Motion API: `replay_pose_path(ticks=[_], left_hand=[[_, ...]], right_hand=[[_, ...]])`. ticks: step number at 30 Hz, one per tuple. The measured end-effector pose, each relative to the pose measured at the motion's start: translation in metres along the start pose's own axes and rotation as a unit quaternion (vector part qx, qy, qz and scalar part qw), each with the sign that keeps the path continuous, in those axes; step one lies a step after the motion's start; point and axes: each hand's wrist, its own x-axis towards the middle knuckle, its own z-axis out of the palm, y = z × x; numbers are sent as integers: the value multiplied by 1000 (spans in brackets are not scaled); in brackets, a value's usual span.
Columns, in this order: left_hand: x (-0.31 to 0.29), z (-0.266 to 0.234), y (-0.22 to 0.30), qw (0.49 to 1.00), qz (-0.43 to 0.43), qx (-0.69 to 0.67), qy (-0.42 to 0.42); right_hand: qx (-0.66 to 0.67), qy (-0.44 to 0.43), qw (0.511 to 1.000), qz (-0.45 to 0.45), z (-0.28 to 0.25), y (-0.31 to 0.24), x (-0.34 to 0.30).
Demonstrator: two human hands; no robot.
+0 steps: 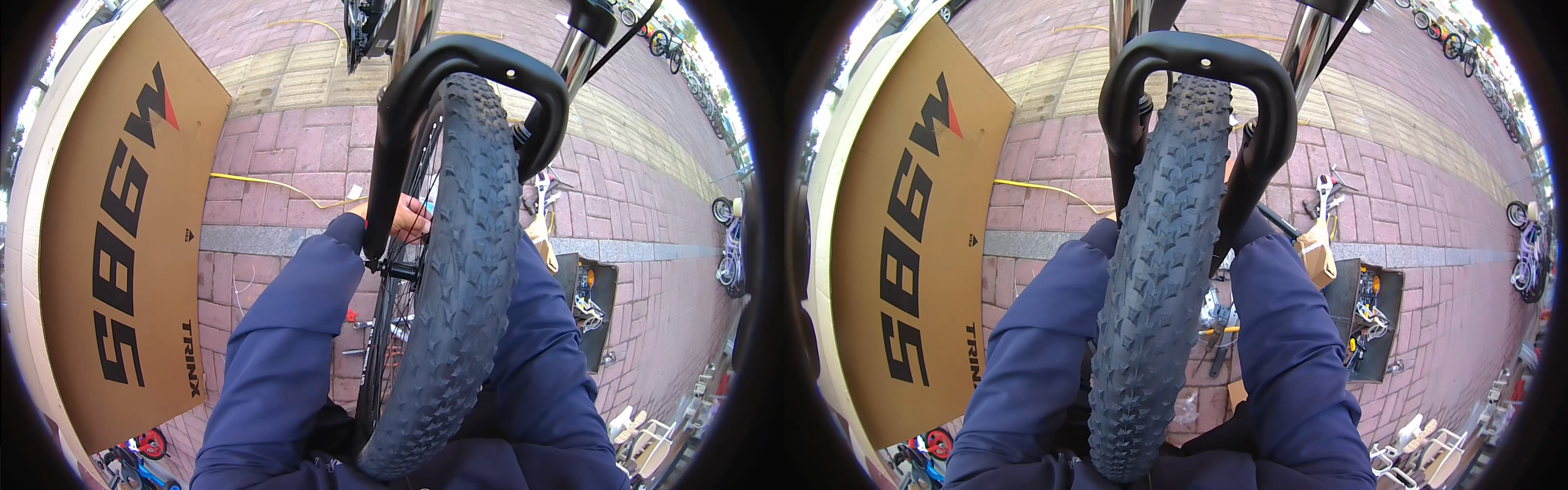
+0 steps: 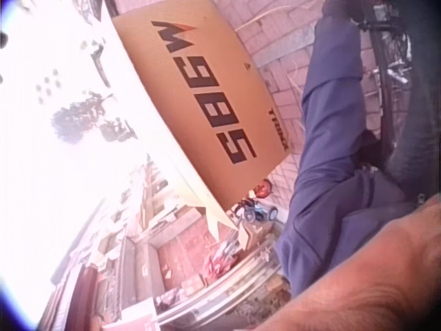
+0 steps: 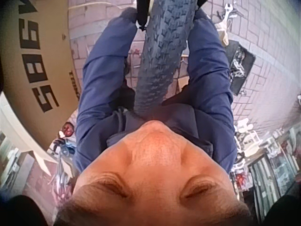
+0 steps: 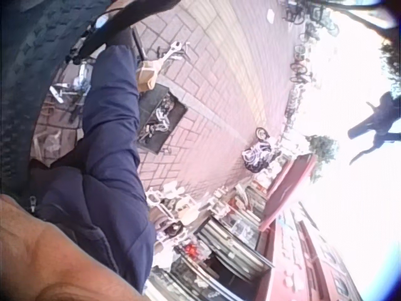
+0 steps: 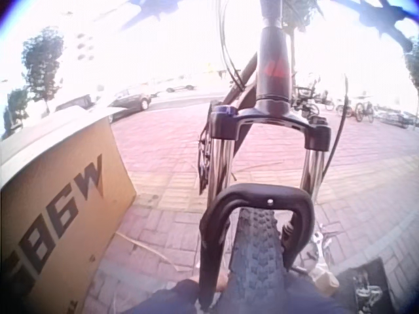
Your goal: The person sits on the floor and adjusts the front disc brake caliper on a bicycle using a hex key. They tighten bolts, rotate the wheel to check alignment, and make repeated small adjustments to the brake assembly.
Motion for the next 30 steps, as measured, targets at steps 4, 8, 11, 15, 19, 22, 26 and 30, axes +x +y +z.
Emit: replay_pose_path(ticks=[4, 8, 11, 15, 19, 22, 26, 30], left_hand=[[2, -1, 1, 1000, -5, 18, -2], [1, -1, -1, 999, -12, 28, 17], [2, -1, -1, 1000, -3, -13, -13], [4, -2, -1, 1000, 8, -12, -24], [4, -1, -1, 999, 11, -8, -33], [3, -3, 1, 1000, 6, -2, -29], [2, -5, -3, 1000, 15, -13, -23], [4, -3, -3, 999, 14, -26, -23]], right_hand=[[4, -2, 1000, 0, -4, 3, 1], [14, -5, 1000, 0, -9, 5, 0], [34, -9, 999, 1, -12, 7, -2], [70, -19, 997, 8, -16, 14, -3], [120, -43, 992, 2, -14, 29, 3], [119, -74, 990, -24, -14, 22, 10], [72, -47, 996, -39, -20, 6, 6], [16, -28, 997, -66, -18, -3, 1]])
